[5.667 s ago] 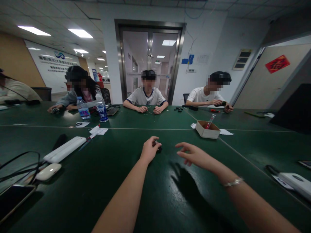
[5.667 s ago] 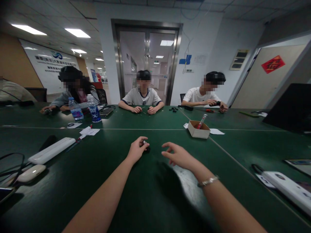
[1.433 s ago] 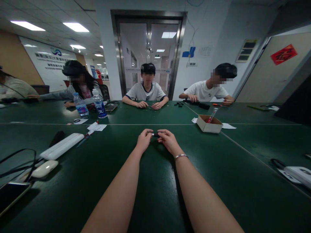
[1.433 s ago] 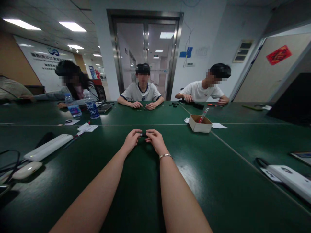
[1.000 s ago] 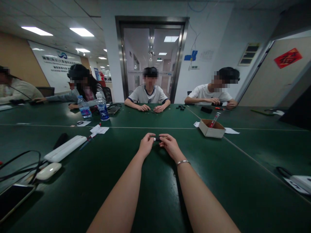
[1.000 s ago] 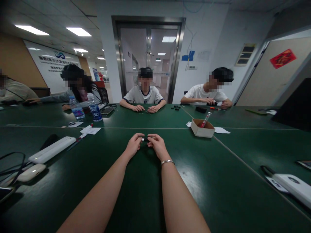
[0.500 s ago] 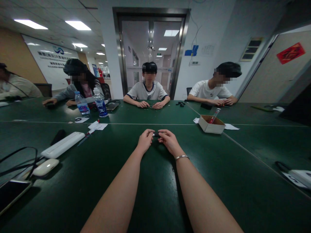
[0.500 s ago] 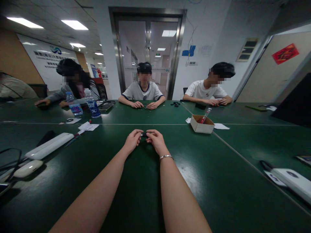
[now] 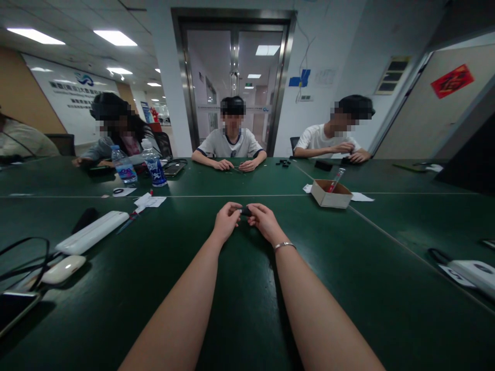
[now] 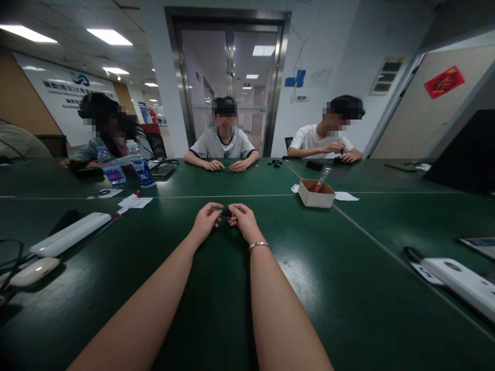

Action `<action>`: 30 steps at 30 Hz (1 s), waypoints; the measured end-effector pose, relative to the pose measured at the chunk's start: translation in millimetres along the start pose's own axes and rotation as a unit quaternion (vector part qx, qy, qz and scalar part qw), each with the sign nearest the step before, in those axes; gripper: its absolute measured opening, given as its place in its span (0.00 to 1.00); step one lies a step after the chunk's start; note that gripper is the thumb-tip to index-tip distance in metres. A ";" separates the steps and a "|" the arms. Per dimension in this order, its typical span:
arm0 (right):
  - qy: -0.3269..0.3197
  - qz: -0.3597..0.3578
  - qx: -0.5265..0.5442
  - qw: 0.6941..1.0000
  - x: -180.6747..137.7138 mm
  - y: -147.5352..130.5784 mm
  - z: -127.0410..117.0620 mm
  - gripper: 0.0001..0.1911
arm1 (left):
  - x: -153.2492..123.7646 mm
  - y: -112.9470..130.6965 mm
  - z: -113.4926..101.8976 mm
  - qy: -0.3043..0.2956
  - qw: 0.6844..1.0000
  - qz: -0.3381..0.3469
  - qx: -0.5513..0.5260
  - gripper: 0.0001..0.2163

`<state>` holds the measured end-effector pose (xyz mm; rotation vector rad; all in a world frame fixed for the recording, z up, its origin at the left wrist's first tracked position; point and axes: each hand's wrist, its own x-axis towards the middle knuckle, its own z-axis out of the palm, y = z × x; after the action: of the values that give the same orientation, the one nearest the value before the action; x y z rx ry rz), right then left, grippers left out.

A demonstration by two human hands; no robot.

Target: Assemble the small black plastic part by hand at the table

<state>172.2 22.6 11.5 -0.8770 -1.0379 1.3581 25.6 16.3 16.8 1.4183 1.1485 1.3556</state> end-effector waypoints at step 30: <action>-0.085 0.027 0.042 0.995 -6.2 -8.2 -3.2 0.35 | 6.9 -5.5 -7.4 0.043 0.997 0.020 -0.067 0.06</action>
<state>178.4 16.3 17.7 -0.7414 -1.0841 1.5326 17.8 24.1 13.5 1.3035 1.0678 1.5053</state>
